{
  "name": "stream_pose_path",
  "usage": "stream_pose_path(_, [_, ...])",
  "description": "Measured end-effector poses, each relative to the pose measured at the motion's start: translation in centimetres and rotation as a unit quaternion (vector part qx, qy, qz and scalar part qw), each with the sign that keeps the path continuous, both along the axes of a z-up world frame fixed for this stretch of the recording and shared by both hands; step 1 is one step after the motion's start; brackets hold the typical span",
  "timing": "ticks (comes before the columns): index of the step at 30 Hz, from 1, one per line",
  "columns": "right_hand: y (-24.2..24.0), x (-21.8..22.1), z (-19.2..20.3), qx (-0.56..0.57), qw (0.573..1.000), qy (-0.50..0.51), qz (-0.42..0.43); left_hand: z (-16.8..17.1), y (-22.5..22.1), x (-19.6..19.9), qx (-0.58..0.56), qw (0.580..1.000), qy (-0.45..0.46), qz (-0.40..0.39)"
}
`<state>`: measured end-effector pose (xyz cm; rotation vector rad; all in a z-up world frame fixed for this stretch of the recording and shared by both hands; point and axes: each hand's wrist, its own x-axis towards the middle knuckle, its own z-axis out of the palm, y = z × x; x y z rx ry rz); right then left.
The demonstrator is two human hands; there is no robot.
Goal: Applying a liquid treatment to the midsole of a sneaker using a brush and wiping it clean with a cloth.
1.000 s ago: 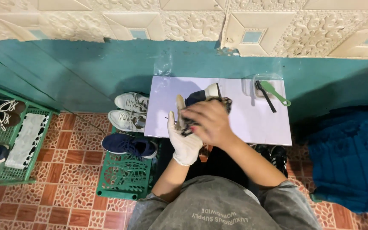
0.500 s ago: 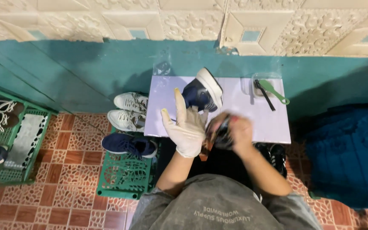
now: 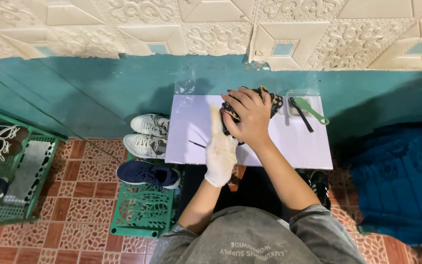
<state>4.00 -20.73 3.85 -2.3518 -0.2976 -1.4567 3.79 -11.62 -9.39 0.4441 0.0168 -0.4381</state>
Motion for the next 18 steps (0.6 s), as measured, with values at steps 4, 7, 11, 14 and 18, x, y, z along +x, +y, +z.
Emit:
stream_pose_path(4, [0.1, -0.2, -0.8, -0.029, 0.998, -0.048, -0.014, 12.0, 0.6, -5.5, 0.061, 0.963, -0.173, 0.198])
stream_pose_path(7, [0.8, 0.7, -1.7, -0.046, 0.996, -0.071, -0.005, 1.5, -0.3, -4.2, 0.124, 0.948, -0.101, 0.274])
stream_pose_path(11, [2.2, 0.5, -2.9, -0.040, 0.995, -0.092, 0.005, 6.6, 1.5, -4.0, 0.121, 0.974, -0.029, 0.190])
stream_pose_path(14, [2.8, -0.2, -4.3, -0.058, 0.993, -0.100, 0.032, 3.2, 2.9, -2.4, 0.165, 0.978, -0.027, 0.128])
stream_pose_path(18, [2.5, -0.4, -8.9, -0.084, 0.984, -0.145, 0.052, 0.6, 4.0, -0.8, 0.205, 0.972, -0.043, 0.110])
